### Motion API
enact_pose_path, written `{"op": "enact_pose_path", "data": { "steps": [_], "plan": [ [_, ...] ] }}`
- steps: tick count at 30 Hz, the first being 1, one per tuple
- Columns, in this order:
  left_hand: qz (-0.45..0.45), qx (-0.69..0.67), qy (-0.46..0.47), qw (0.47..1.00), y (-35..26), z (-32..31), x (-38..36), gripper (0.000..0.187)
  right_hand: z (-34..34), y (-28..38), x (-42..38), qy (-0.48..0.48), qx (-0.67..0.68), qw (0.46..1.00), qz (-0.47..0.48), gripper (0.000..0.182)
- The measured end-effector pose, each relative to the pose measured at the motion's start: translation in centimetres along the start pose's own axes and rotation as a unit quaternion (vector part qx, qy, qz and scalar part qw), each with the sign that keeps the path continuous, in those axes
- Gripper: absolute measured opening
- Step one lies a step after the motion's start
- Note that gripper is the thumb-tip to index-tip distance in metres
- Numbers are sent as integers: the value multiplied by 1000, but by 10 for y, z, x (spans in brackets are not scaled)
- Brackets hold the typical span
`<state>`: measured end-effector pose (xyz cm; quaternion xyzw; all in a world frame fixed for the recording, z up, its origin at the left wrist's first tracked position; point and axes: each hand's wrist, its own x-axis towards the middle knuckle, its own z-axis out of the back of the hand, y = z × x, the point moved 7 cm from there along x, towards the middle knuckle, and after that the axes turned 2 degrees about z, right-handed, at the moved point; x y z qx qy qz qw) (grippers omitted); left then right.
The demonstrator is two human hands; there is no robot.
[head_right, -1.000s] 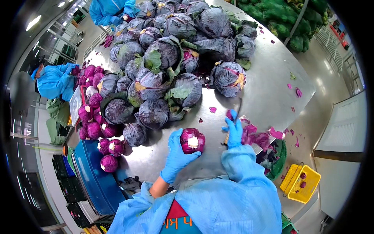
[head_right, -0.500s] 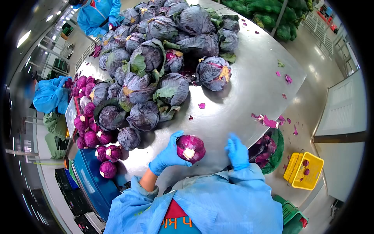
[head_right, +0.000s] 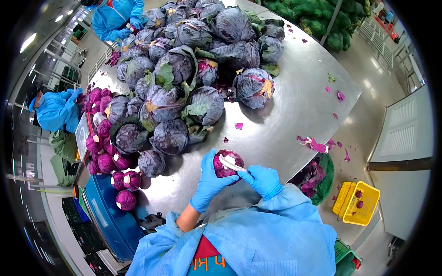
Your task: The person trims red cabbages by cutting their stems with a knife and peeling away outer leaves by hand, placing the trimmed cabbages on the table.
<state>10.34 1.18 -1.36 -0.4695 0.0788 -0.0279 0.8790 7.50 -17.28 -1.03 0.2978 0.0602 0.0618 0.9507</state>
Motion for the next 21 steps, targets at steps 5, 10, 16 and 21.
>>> {"op": "enact_pose_path", "data": {
  "steps": [5, 10, 16, 21],
  "plan": [
    [21, 42, 29, 998, 3, -4, -2, 128, -13, -16, 18, 63, 69, 994, 57, 46],
    [11, 51, 59, 997, 2, -2, 4, 129, -29, -28, 39, 165, 148, 969, 108, 46],
    [42, 66, 85, 993, 4, -6, 14, 129, -30, -27, 54, 194, 106, 973, 73, 53],
    [59, 77, 103, 990, 2, -10, 24, 129, -22, -15, 55, 276, 158, 947, -50, 62]
  ]
}}
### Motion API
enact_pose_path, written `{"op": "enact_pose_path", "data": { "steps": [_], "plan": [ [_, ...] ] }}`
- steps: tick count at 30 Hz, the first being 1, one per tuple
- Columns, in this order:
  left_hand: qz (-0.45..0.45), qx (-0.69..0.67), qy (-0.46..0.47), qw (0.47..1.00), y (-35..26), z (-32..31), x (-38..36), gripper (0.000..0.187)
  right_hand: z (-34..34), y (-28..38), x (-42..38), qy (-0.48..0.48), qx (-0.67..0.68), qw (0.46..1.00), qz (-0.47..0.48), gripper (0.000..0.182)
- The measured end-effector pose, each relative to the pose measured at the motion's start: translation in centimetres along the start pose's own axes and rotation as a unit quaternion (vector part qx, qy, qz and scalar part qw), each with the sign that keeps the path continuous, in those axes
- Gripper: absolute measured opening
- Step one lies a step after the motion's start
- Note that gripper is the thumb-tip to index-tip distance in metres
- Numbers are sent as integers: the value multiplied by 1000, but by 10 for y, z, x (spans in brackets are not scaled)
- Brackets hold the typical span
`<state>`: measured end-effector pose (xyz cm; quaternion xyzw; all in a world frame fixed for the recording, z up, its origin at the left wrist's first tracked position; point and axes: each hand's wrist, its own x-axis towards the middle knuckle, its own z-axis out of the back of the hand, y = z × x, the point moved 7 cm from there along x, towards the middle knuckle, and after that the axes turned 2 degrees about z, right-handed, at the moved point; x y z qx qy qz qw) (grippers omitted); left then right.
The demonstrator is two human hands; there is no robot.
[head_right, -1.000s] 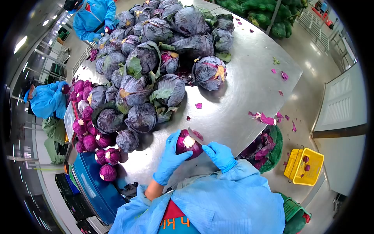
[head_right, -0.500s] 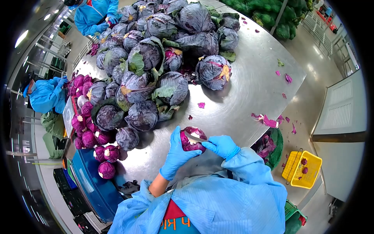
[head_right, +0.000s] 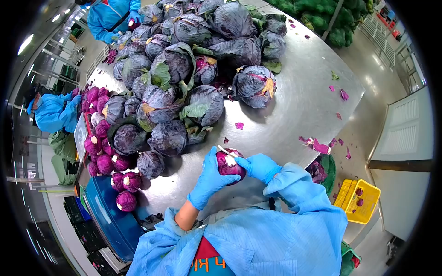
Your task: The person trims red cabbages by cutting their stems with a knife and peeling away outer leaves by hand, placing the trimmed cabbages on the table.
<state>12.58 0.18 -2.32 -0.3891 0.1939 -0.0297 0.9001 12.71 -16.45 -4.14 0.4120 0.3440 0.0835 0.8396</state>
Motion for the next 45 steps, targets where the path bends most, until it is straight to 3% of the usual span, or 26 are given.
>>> {"op": "enact_pose_path", "data": {
  "steps": [3, 6, 9, 12, 14, 15, 16, 19, 22, 24, 27, 28, 31, 35, 38, 41, 43, 45],
  "plan": [
    [6, -2, -6, 1000, -1, 0, 3, 128, 1, 0, 4, 16, -27, 999, 13, 62],
    [9, 12, 1, 1000, -6, 4, 2, 127, 3, -8, 9, -98, -209, 973, 26, 58],
    [-37, 24, -27, 999, -8, 2, -1, 129, 8, -13, 15, -139, -270, 948, 89, 54],
    [12, 27, -33, 999, -5, 4, -3, 128, 1, -20, 18, -252, -47, 951, 171, 53],
    [-35, 36, -50, 997, -4, 4, -7, 128, -4, -57, 21, -219, 222, 950, -18, 55],
    [-56, 39, -59, 996, -3, 3, -10, 128, -12, -69, 18, -190, 349, 911, -114, 56],
    [-49, 26, -53, 997, -6, 6, -13, 128, -6, -50, 9, -150, 338, 919, -139, 57],
    [-46, -3, -38, 998, 2, 2, -12, 128, 21, -5, -10, -270, 46, 961, -36, 53],
    [-129, 10, -11, 991, 2, 6, -13, 126, 12, -22, 8, -220, 86, 972, -1, 56],
    [-87, 42, -23, 995, 1, 7, -23, 124, -4, -27, 18, -145, 107, 983, 39, 67],
    [-32, 32, -60, 997, -3, 7, -35, 122, 3, 40, -16, -90, 106, 990, 8, 63],
    [-23, 28, -71, 997, -4, 5, -35, 122, -3, 42, -17, -147, 90, 981, 88, 62],
    [-32, 13, -94, 995, -2, 5, -31, 120, -1, 28, -9, -113, 90, 989, 22, 65],
    [-45, 0, -89, 995, -9, 11, -28, 113, 9, 11, -8, -184, 18, 982, 44, 43],
    [-74, -17, -82, 994, -5, 17, -32, 107, 17, -14, -4, -146, 72, 987, -5, 32],
    [-104, -53, -72, 991, 12, 22, -37, 107, 37, -35, 4, -235, -105, 966, 28, 31],
    [-141, -78, -58, 985, 25, 22, -43, 109, 71, -62, -3, -297, -93, 947, -82, 38],
    [-141, -83, -69, 984, 29, 24, -49, 109, 93, -62, -15, -329, -151, 923, -131, 46]
  ]
}}
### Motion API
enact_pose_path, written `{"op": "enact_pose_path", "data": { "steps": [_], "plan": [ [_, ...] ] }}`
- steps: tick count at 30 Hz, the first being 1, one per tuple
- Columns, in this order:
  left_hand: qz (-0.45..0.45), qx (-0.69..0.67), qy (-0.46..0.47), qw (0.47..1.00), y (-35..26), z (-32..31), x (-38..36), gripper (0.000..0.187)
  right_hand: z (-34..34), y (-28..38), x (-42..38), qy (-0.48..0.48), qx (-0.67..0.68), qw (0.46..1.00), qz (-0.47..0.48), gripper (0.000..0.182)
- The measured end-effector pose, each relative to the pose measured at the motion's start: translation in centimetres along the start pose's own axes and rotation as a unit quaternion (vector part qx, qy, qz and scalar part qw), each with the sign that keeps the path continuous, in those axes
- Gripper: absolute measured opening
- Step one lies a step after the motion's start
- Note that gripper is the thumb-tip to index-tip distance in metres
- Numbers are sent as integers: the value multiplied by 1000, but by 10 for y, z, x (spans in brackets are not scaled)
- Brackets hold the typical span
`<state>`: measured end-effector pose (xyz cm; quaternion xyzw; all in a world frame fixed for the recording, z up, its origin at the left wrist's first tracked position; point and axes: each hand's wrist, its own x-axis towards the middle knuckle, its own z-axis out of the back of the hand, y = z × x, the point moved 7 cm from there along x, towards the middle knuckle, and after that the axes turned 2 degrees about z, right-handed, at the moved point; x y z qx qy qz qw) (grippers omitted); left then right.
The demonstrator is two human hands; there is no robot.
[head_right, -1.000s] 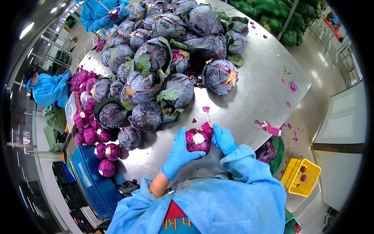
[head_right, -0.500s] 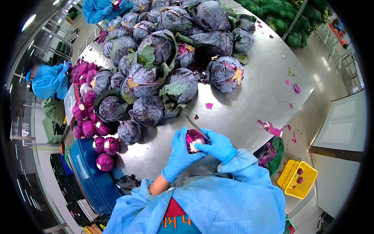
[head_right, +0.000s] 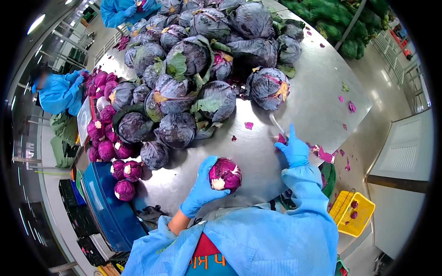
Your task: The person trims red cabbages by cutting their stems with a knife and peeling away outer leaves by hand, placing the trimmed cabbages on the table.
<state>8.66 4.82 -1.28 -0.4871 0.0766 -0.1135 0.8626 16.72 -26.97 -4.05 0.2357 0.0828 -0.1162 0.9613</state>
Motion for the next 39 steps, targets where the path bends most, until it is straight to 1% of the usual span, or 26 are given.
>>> {"op": "enact_pose_path", "data": {
  "steps": [2, 4, 6, 8, 9, 12, 13, 17, 19, 20, 22, 25, 26, 28, 29, 32, 33, 34, 36, 37, 38, 39],
  "plan": [
    [4, 2, 2, 1000, -6, -1, -3, 108, 4, 9, -11, 10, 16, 1000, 20, 54],
    [34, 19, 9, 999, -12, -2, 0, 107, -11, 48, -39, 53, 121, 987, 95, 63],
    [69, 17, 10, 997, -16, -2, 3, 106, -52, 77, -66, 207, 225, 945, 114, 65],
    [114, -4, -3, 993, -16, -3, 6, 105, -83, 78, -73, 264, 380, 886, 21, 63],
    [108, -7, -6, 994, -14, -5, 8, 104, -92, 81, -77, 293, 453, 842, -25, 61],
    [91, 5, -11, 996, -6, -9, 11, 104, -91, 78, -75, 318, 464, 825, -52, 55],
    [86, 18, -12, 996, -7, -11, 11, 104, -92, 76, -74, 324, 447, 832, -53, 53],
    [54, 36, -26, 998, -9, -13, 13, 107, -90, 74, -71, 312, 452, 835, -37, 52],
    [86, 39, -24, 995, -12, -12, 12, 108, -101, 69, -71, 314, 449, 836, -28, 51],
    [102, 41, -24, 994, -12, -11, 11, 109, -100, 70, -69, 286, 426, 858, 24, 51],
    [102, 47, -20, 993, -12, -11, 12, 109, -90, 78, -67, 220, 378, 890, 129, 50],
    [101, 50, -15, 993, -17, -13, 17, 109, -80, 82, -72, 212, 300, 915, 166, 46],
    [104, 50, -13, 993, -18, -13, 17, 109, -74, 85, -73, 184, 256, 924, 214, 42],
    [78, 61, -14, 995, -19, -15, 17, 107, -66, 93, -77, 127, 165, 928, 308, 34],
    [65, 66, -15, 996, -18, -15, 17, 107, -69, 86, -74, 118, 130, 939, 296, 31],
    [99, -3, -38, 994, 7, -6, 7, 104, -86, 42, -56, 74, 35, 966, 247, 24],
    [86, -49, -31, 995, 19, -1, 4, 105, -89, 19, -51, 51, 11, 974, 222, 23],
    [95, -114, -28, 988, 34, 2, -1, 105, -86, -2, -44, 28, -14, 980, 199, 23],
    [118, -244, -22, 962, 56, 4, -14, 105, -70, -47, -26, -39, -60, 995, 76, 27],
    [126, -292, -23, 948, 55, 7, -15, 106, -49, -42, -22, -58, -72, 995, 26, 30],
    [139, -306, -24, 942, 58, 9, -17, 106, -24, -35, -23, -80, -83, 993, -25, 33],
    [149, -320, -23, 935, 61, 11, -16, 106, -14, -24, -27, -128, -41, 991, 4, 40]
  ]
}}
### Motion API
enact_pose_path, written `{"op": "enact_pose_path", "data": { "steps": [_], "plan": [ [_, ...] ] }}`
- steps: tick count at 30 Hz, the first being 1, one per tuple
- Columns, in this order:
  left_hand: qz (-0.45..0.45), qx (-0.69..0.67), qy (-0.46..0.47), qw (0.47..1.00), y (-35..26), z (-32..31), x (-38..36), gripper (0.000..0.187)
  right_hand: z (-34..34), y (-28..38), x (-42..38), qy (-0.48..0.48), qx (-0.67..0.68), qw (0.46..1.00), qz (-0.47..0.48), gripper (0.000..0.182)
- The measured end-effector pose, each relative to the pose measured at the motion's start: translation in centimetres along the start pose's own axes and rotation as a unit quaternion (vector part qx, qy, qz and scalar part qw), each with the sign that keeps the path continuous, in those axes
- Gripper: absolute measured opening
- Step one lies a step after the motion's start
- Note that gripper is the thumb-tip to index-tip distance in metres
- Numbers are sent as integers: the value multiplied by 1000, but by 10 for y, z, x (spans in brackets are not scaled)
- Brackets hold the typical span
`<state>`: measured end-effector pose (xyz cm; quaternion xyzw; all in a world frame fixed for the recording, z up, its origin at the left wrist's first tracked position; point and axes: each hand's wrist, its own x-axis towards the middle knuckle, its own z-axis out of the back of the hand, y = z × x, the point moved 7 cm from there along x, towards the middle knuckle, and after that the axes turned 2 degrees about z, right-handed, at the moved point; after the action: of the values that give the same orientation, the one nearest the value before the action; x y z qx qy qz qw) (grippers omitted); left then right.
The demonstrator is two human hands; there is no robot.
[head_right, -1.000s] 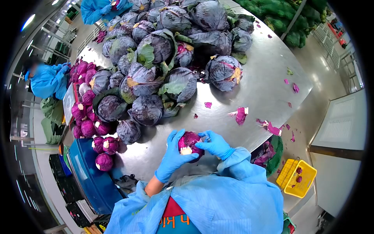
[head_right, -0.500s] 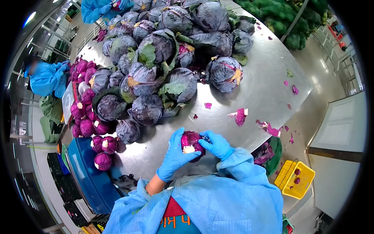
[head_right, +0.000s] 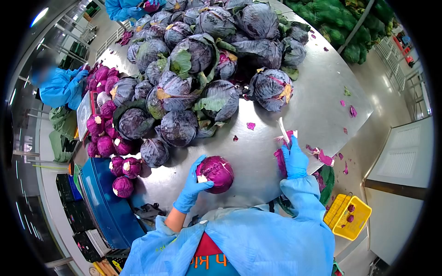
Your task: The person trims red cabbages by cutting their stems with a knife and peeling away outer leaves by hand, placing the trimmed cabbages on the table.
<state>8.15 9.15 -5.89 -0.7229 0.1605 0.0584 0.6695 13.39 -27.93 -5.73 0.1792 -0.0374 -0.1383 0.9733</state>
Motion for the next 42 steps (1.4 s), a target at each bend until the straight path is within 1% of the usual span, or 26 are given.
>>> {"op": "enact_pose_path", "data": {
  "steps": [1, 3, 4, 5, 7, 10, 13, 16, 19, 20, 22, 23, 25, 26, 29, 32, 35, 38, 41, 42],
  "plan": [
    [12, -16, 0, 1000, 1, 0, 1, 105, -10, 11, -4, 48, 74, 996, 20, 41],
    [28, -35, -8, 999, 0, -1, 4, 106, -32, 43, -21, 141, 218, 964, 58, 44],
    [35, -44, -12, 998, 0, -1, 5, 106, -43, 63, -37, 208, 312, 927, 21, 43],
    [32, -21, -5, 999, 1, -3, 6, 106, -54, 88, -52, 272, 401, 875, -15, 43],
    [25, 28, 5, 999, 2, -3, 8, 106, -57, 123, -75, 389, 436, 798, -145, 43],
    [6, 52, -8, 999, -5, -6, 4, 105, -67, 132, -78, 369, 494, 782, -88, 38],
    [13, 16, -5, 1000, -3, -6, 9, 103, -68, 125, -78, 391, 526, 752, -76, 35],
    [62, -54, -3, 997, -5, -6, 12, 97, -70, 117, -81, 400, 477, 772, -131, 35],
    [115, -140, -28, 983, -6, 0, 19, 87, -82, 103, -83, 267, 452, 847, -80, 38],
    [117, -174, -19, 978, -12, -2, 19, 79, -80, 105, -88, 258, 446, 856, -43, 39],
    [127, -204, -22, 970, -15, -1, 19, 78, -62, 122, -94, 238, 433, 869, 29, 40],
    [132, -219, -22, 966, -15, -2, 18, 77, -66, 125, -95, 254, 424, 869, 12, 40],
    [136, -211, -27, 968, -12, -1, 17, 78, -75, 129, -96, 284, 408, 867, -24, 42],
    [137, -207, -30, 968, -9, 0, 17, 79, -87, 124, -96, 282, 439, 852, -27, 43],
    [141, -202, -39, 968, 1, 3, 17, 84, -71, 130, -90, 290, 399, 870, 24, 39],
    [124, -171, -42, 977, 10, 7, 15, 92, -71, 129, -89, 314, 336, 878, 132, 35],
    [113, -155, -20, 981, 5, 9, 15, 97, -75, 116, -86, 298, 404, 857, 117, 32],
    [89, -122, 20, 988, 1, 5, 14, 100, -61, 105, -64, 253, 299, 908, 146, 27],
    [74, -9, 58, 995, -21, -4, 14, 101, -39, 103, -25, 193, 188, 926, 265, 22],
    [65, 21, 73, 995, -29, -9, 14, 101, -33, 97, -8, 174, 192, 933, 248, 19]
  ]
}}
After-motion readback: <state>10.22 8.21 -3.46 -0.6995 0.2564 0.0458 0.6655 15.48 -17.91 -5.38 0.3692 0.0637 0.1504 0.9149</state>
